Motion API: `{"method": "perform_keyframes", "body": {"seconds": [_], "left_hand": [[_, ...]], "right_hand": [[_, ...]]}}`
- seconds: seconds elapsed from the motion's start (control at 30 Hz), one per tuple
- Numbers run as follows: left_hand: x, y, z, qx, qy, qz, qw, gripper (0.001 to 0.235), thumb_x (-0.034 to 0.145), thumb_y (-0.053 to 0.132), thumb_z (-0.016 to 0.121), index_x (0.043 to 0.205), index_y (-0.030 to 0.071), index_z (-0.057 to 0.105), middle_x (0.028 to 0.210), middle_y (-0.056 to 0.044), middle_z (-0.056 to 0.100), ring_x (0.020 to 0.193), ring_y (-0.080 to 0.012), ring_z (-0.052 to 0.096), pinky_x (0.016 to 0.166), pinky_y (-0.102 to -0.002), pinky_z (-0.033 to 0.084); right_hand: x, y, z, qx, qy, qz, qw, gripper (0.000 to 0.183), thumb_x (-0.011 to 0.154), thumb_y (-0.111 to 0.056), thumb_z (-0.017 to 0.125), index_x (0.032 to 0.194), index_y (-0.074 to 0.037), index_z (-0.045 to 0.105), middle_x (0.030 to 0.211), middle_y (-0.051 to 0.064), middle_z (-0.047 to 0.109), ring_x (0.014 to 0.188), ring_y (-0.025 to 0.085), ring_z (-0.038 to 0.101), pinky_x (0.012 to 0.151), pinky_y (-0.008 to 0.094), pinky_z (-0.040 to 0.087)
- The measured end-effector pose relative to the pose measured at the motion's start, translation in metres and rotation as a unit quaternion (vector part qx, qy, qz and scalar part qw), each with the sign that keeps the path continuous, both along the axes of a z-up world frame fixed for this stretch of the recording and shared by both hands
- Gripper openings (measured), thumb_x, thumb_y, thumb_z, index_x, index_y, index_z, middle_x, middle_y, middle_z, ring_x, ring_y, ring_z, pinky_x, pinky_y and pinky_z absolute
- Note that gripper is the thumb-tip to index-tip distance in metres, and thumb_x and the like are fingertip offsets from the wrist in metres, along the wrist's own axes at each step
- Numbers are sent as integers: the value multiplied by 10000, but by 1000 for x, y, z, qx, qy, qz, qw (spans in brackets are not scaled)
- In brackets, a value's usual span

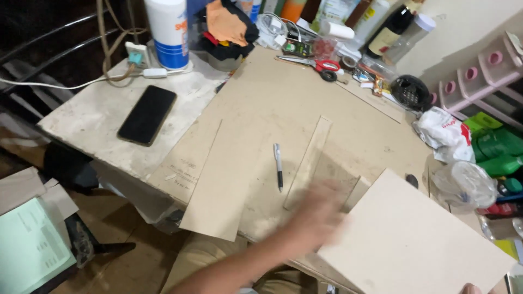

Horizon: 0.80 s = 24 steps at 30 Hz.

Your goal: Measuring, marking, and cutting cardboard pieces for prototyping or model making.

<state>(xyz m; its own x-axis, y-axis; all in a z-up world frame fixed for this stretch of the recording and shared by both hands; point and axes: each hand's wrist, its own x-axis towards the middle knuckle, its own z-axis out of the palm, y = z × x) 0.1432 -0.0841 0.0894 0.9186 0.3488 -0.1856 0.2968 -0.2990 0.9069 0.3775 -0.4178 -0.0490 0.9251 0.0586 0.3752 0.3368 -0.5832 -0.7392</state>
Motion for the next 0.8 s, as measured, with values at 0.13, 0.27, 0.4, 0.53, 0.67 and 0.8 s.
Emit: {"method": "perform_keyframes", "body": {"seconds": [0.13,0.27,0.4,0.53,0.67,0.8], "left_hand": [[-83,62,-50,290,175,226,913,1254,704,608,899,1630,234,140,1693,-139,132,1392,-313,359,1037,-508,460],[-117,79,-101,208,299,229,903,1476,659,597,987,1651,258,-52,1652,-233,29,1415,-500,245,1044,-582,489],[-127,80,-64,28,200,302,932,1329,720,429,901,1656,259,-27,1670,-142,115,1513,-350,213,1190,-580,329],[-145,91,-74,-92,127,292,943,832,847,560,627,1530,131,426,1610,-70,448,1458,-247,480,1159,-408,494],[-148,94,-99,-235,-141,346,897,333,863,231,727,1119,18,711,1035,-95,794,910,-164,711,776,-307,604],[-140,95,-85,-206,-96,285,931,469,854,310,671,1258,73,667,1243,-38,774,1140,-150,707,999,-301,560]], "right_hand": [[-14,7,11,57,108,35,992,240,1095,-141,547,1257,12,458,1166,170,517,1051,261,528,939,362,398],[-45,40,24,95,176,61,978,419,1097,-132,485,1474,42,547,1322,210,622,1174,263,578,1009,355,420],[-89,100,48,239,132,55,961,423,992,-191,634,1377,-19,604,1300,85,662,1146,175,658,1013,272,542],[-76,97,37,271,167,58,946,434,999,-146,613,1406,1,583,1304,104,669,1162,179,653,1044,270,540],[-105,130,77,155,213,37,964,384,1030,-247,600,1361,-56,631,1228,41,665,1068,125,573,885,259,450],[-121,176,83,194,285,45,937,648,925,-264,582,1530,-63,464,1422,93,604,1271,186,564,1093,302,409]]}}
